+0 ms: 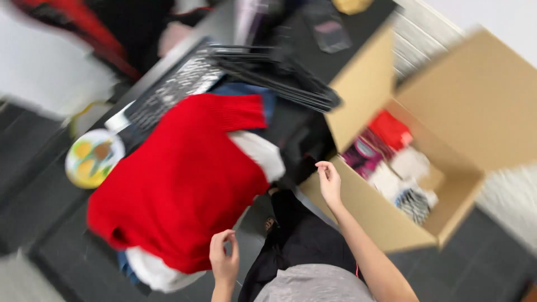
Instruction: The person is taking various items of clothing from a box and placing them onto hangers at a desk.
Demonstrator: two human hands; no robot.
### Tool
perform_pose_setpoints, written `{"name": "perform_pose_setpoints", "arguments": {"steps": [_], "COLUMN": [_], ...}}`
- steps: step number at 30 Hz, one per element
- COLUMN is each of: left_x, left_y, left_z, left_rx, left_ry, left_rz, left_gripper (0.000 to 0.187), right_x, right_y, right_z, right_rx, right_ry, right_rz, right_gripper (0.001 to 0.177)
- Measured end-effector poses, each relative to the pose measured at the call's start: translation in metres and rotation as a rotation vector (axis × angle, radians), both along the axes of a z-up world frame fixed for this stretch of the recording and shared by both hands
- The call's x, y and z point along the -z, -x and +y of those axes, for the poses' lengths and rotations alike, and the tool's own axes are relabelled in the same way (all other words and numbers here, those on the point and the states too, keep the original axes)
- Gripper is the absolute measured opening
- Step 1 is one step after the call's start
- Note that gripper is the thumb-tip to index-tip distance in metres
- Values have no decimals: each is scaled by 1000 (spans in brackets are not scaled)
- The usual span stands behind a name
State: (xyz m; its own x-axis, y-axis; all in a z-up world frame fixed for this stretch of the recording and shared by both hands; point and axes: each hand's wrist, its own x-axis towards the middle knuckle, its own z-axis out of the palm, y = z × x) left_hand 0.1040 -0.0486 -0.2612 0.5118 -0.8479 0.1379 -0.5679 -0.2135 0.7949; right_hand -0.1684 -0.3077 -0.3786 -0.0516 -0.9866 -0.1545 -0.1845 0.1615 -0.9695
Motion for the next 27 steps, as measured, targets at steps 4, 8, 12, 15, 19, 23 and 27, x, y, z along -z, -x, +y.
{"name": "perform_pose_setpoints", "arguments": {"steps": [4, 8, 12, 15, 19, 23, 27], "left_x": [23, 51, 64, 66, 90, 141, 168], "left_y": [9, 30, 64, 104, 151, 187, 225], "left_z": [8, -6, -36, -73, -125, -182, -233], "left_rx": [207, 302, 419, 454, 539, 729, 736], "left_ry": [-117, -386, -650, -833, -997, -1165, -1327], "left_rz": [24, 36, 119, 104, 86, 26, -42], "left_gripper": [16, 15, 21, 22, 24, 35, 34], "right_x": [67, 109, 130, 187, 225, 259, 231], "right_y": [111, 186, 231, 271, 314, 357, 387], "right_z": [55, 108, 142, 161, 162, 141, 94], "right_rx": [220, 343, 470, 461, 545, 457, 294], "right_ry": [-132, -281, -456, -468, -632, -817, -931], "right_rz": [120, 237, 135, 162, 21, 203, 197], "right_gripper": [18, 19, 19, 23, 19, 27, 26]}}
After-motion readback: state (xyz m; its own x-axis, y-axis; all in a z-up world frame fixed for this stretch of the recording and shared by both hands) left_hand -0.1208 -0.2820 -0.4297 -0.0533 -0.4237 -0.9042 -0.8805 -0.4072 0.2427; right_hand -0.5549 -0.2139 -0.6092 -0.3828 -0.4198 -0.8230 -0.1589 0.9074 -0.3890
